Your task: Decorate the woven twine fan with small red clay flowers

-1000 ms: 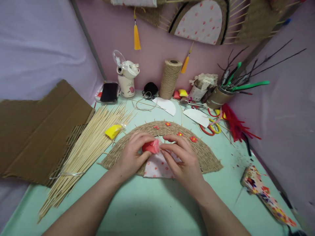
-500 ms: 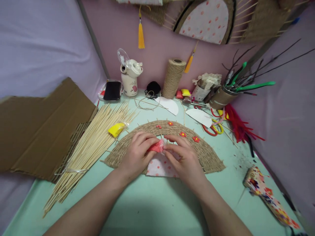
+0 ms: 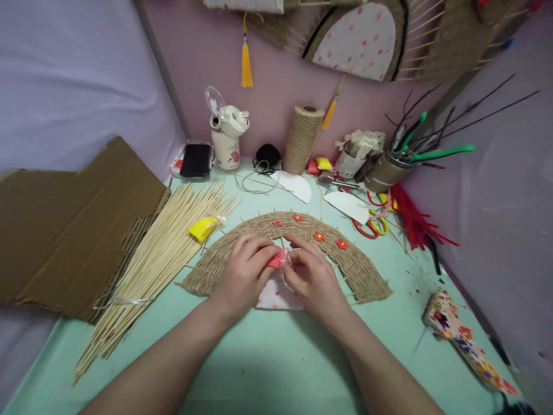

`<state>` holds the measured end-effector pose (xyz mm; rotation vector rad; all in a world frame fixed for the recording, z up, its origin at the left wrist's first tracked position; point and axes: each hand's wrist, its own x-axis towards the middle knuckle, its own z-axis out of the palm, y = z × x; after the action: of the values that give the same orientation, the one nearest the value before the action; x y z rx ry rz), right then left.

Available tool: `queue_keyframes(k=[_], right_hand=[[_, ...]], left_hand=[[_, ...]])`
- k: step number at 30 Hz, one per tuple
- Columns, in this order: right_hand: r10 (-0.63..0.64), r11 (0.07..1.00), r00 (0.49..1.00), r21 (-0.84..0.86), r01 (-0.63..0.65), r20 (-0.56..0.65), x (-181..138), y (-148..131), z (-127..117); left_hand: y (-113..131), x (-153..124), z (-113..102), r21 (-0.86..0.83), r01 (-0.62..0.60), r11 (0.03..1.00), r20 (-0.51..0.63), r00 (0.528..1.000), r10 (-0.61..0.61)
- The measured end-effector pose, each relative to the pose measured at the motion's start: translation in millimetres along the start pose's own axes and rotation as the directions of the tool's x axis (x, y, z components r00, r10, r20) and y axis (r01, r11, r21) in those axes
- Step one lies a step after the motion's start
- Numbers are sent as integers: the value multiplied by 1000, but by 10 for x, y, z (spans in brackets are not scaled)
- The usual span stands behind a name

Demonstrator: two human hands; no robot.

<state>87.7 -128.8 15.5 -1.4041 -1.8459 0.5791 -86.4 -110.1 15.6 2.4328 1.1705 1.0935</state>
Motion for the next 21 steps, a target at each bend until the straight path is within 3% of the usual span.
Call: queue_keyframes(k=[6, 11, 16, 19, 21], right_hand=[[90, 992, 996, 96, -87, -27, 15, 7, 0], [268, 899, 960, 380, -220, -77, 68, 24, -96], [322, 804, 946, 535, -260, -24, 92, 1, -126], [295, 804, 955, 547, -233, -27, 83, -30, -114], [243, 829, 969, 528, -182, -47, 67, -56, -101]], left_hand=[[-15, 41, -85, 74, 18, 997, 25, 999, -20], [-266, 65, -252, 330, 187, 925, -14, 981, -193], [-357, 19, -293, 446, 290, 847, 50, 937, -347], [-159, 67, -307, 238, 376, 896, -4, 923, -386], [14, 111, -304, -138, 448, 883, 83, 894, -440]])
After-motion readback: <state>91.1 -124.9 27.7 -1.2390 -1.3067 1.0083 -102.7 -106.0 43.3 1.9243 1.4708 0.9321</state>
